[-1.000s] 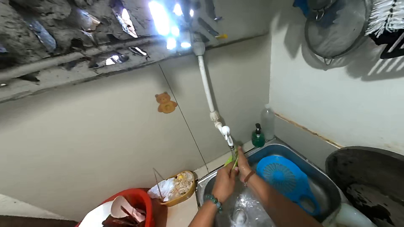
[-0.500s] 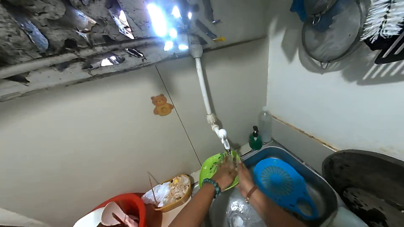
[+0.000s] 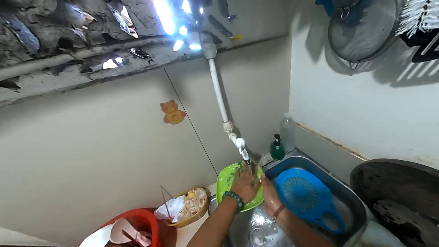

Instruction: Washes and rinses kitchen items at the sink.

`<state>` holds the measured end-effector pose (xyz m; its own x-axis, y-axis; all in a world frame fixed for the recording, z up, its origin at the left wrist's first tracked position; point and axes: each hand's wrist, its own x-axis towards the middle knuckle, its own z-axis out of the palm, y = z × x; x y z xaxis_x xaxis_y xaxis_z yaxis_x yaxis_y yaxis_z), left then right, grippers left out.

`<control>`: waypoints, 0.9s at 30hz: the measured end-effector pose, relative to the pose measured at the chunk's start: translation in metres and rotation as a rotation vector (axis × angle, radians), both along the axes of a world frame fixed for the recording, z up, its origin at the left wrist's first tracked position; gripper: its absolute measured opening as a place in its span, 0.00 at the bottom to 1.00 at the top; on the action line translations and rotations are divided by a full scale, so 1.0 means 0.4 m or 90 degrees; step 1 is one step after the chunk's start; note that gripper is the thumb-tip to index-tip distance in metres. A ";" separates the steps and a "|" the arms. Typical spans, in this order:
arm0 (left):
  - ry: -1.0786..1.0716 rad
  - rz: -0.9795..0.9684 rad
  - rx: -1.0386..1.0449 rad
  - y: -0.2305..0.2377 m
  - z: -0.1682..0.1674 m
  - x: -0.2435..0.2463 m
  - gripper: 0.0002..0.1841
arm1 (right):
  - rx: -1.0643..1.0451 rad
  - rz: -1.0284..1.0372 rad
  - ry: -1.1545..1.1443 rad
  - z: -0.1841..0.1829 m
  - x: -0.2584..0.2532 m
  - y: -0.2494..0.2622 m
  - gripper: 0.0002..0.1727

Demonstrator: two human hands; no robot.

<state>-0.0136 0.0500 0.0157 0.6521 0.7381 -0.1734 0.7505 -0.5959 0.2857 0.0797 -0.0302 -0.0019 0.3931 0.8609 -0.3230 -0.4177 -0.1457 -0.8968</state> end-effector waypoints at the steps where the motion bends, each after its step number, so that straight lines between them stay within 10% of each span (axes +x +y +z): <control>1: 0.001 0.041 -0.007 0.003 0.001 0.000 0.43 | 0.002 -0.004 -0.003 -0.002 -0.004 -0.002 0.30; 10: -0.037 0.182 0.005 0.018 -0.005 0.022 0.42 | 0.011 -0.037 -0.045 0.011 -0.033 -0.006 0.30; 16: -0.033 -0.015 -0.100 -0.089 0.005 0.019 0.32 | 0.026 -0.100 -0.078 -0.006 0.016 0.014 0.30; 23: -0.018 0.149 -0.036 -0.075 -0.071 -0.075 0.34 | 0.023 -0.106 -0.171 -0.029 0.080 0.005 0.29; 27: -0.299 0.276 -0.012 -0.061 -0.095 -0.062 0.40 | -0.024 -0.083 -0.155 -0.043 0.101 0.009 0.29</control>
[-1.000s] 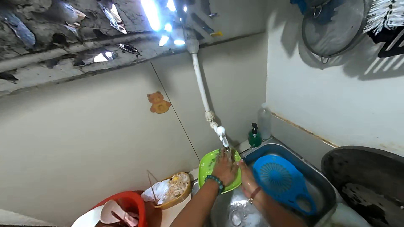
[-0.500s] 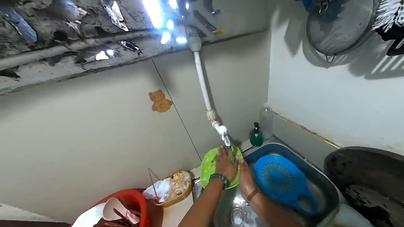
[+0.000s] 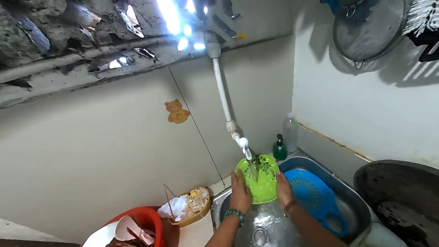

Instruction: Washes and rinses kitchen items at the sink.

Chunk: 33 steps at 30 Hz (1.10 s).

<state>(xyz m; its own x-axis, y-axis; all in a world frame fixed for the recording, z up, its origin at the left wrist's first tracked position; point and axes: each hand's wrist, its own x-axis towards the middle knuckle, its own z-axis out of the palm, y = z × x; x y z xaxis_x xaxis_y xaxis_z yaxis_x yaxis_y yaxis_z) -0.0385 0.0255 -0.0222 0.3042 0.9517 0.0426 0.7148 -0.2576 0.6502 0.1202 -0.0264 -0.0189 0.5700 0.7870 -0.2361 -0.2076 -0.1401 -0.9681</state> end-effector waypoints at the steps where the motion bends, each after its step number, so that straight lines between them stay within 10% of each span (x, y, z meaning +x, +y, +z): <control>1: -0.099 0.075 -0.015 0.003 0.005 0.003 0.41 | -0.014 0.005 0.008 -0.007 0.007 0.006 0.29; 6: -0.329 0.309 -0.267 -0.003 0.060 0.001 0.26 | -0.084 0.065 -0.026 -0.013 0.019 0.030 0.24; 14: -0.434 0.321 -0.319 -0.072 0.075 -0.004 0.27 | -0.332 0.457 -0.661 0.016 -0.055 0.050 0.38; 33: -0.680 0.291 -0.475 -0.105 -0.016 0.110 0.29 | -0.238 0.599 -0.783 0.040 -0.031 0.026 0.39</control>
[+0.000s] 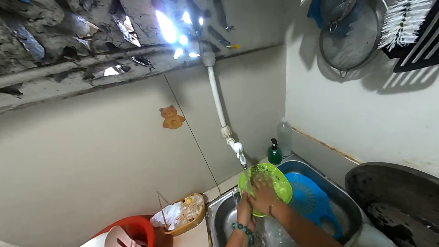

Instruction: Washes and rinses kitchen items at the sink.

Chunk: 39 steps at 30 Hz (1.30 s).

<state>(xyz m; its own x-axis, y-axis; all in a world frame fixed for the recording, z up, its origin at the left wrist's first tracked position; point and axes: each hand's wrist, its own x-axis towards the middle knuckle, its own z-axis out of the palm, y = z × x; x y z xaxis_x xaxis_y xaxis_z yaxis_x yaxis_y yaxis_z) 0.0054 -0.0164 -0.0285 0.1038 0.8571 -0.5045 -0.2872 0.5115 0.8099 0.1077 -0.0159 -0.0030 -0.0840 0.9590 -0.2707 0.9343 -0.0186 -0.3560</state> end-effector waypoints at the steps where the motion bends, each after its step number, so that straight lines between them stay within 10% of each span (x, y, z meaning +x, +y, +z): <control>1: -0.015 -0.015 0.008 0.008 -0.004 -0.002 0.29 | 0.005 0.041 0.014 0.003 -0.014 -0.009 0.34; 11: 0.084 -0.027 0.076 0.078 0.081 -0.102 0.27 | 0.152 0.106 0.022 -0.118 0.103 -0.121 0.41; 15: -0.006 -0.034 0.161 0.058 0.114 -0.022 0.30 | 0.096 0.026 0.179 -0.001 0.025 -0.133 0.39; 24: 0.354 -0.156 0.500 0.146 0.064 -0.026 0.39 | 0.194 -0.210 0.713 0.081 0.001 -0.057 0.33; 31: 0.356 -0.195 0.278 0.151 0.036 -0.223 0.36 | 0.257 -0.286 0.564 0.044 0.066 -0.034 0.18; 39: 0.354 -0.166 0.347 0.032 0.098 -0.386 0.31 | 0.187 -0.258 0.609 0.009 -0.008 0.076 0.19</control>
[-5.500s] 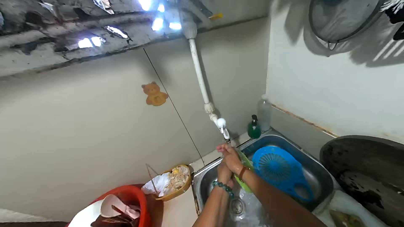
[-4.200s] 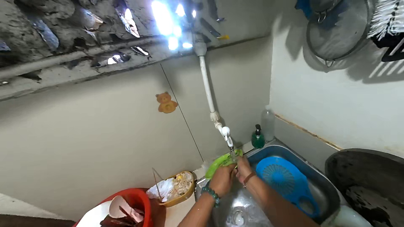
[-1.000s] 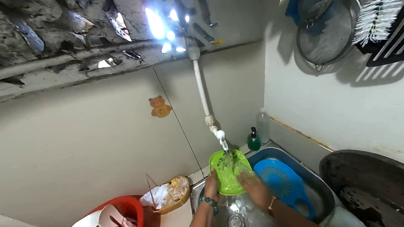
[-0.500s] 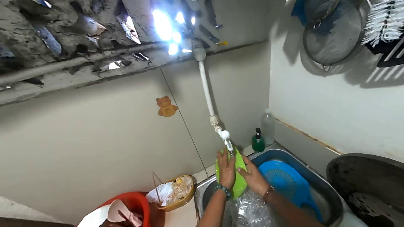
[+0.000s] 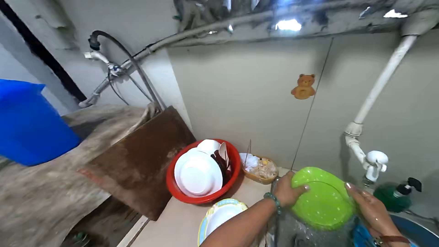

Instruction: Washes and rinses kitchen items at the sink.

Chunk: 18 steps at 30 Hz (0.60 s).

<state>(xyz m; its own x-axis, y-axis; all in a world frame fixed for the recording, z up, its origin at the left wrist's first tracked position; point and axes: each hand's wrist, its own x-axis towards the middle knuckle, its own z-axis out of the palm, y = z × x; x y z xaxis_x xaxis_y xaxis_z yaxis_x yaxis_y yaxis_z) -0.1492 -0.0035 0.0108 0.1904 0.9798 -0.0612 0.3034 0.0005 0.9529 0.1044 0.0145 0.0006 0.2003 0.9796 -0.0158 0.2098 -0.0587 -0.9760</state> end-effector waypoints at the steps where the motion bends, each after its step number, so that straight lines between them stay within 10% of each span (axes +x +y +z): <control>1: 0.039 -0.012 0.027 -0.015 0.022 -0.021 0.31 | -0.001 0.006 0.014 0.008 -0.012 0.007 0.19; 9: 0.458 -0.163 0.325 -0.195 0.317 -0.344 0.18 | -0.047 0.075 -0.093 0.003 -0.030 0.009 0.19; 13: 0.643 -0.107 0.261 -0.285 0.440 -0.544 0.17 | -0.147 0.183 -0.180 -0.061 -0.094 -0.041 0.20; 18: 0.814 -0.043 0.137 -0.304 0.401 -0.676 0.15 | -0.193 0.433 -0.237 -0.136 -0.341 -0.187 0.20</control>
<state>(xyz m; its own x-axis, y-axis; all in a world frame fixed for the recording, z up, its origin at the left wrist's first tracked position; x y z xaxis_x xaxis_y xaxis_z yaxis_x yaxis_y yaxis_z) -0.4195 -0.1253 0.1712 0.1625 0.9836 -0.0789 0.9857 -0.1654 -0.0320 -0.0320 -0.0604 -0.0538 -0.3892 0.8530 -0.3478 0.6000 -0.0517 -0.7983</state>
